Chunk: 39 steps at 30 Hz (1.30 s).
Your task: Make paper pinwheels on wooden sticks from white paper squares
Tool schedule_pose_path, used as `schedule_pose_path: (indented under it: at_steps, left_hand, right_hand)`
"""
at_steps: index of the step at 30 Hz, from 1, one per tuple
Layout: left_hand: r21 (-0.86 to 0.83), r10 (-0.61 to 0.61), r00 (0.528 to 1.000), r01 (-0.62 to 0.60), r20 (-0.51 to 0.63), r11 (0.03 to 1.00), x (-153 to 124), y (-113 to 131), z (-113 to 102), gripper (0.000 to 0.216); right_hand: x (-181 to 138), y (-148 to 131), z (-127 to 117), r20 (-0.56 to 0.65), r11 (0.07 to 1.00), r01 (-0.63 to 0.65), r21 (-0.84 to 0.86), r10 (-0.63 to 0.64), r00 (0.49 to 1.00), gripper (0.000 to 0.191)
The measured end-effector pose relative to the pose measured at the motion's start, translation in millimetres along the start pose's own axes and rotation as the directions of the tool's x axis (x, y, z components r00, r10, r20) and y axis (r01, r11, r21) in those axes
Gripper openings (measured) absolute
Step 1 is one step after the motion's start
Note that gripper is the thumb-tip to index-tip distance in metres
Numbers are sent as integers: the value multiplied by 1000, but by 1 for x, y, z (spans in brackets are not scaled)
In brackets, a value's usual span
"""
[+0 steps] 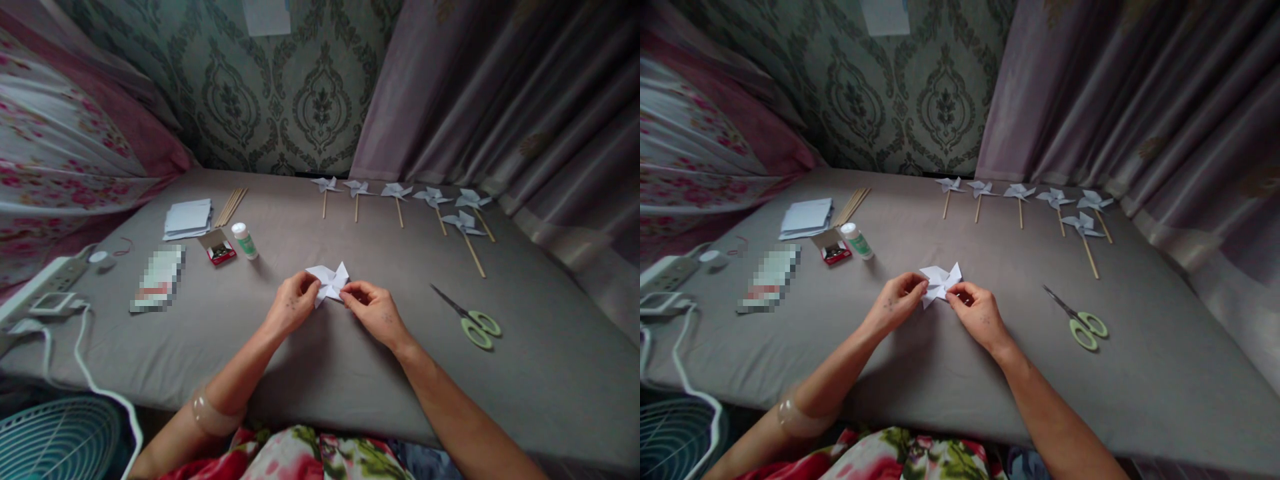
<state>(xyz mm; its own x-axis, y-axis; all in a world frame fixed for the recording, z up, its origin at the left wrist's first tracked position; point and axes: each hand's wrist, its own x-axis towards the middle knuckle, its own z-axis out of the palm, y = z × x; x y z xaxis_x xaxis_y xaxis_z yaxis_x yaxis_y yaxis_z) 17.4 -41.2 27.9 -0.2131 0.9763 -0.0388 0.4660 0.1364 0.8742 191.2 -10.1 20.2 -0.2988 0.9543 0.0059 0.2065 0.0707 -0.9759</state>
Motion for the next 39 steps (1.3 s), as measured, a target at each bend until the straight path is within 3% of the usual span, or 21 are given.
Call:
schedule_pose_path:
  at_steps: [2, 5, 8, 15, 20, 25, 31, 36, 39]
  left_hand:
    - [268, 33, 992, 1, -124, 963, 11, -3, -7, 22]
    - [452, -20, 999, 31, -30, 892, 23, -3, -8, 26]
    - [519, -91, 995, 59, 35, 853, 27, 2, -1, 31]
    - [507, -132, 991, 118, -10, 854, 24, 9, 11, 19]
    - [328, -109, 992, 126, -68, 936, 22, 5, 14, 12]
    - [-38, -147, 986, 144, -78, 989, 26, -4, 19, 13]
    - [-441, -241, 967, 182, -82, 879, 31, 7, 15, 25]
    - [-674, -140, 989, 70, -49, 735, 38, 34, 2, 46]
    - [-742, -107, 993, 31, -55, 670, 41, 41, -2, 47]
  right_hand:
    - [4, 0, -4, -52, 1000, -4, 3, 5, 999, 26]
    - [9, 1, -8, -81, 998, -35, 52, 39, 996, 29]
    - [11, 3, -9, -77, 997, -46, 65, 51, 996, 29]
    - [13, 10, -8, -58, 998, -41, 50, 44, 997, 28]
    - [14, 9, -7, -72, 996, -43, 79, 49, 996, 28]
    - [14, 7, -7, -66, 990, -45, 133, 55, 996, 31]
    - [19, -6, -15, -72, 993, 6, 116, 3, 997, 33]
    - [34, -40, -24, -84, 985, 172, 18, -170, 982, 24]
    - [43, -59, -21, -67, 976, 219, 13, -217, 974, 22]
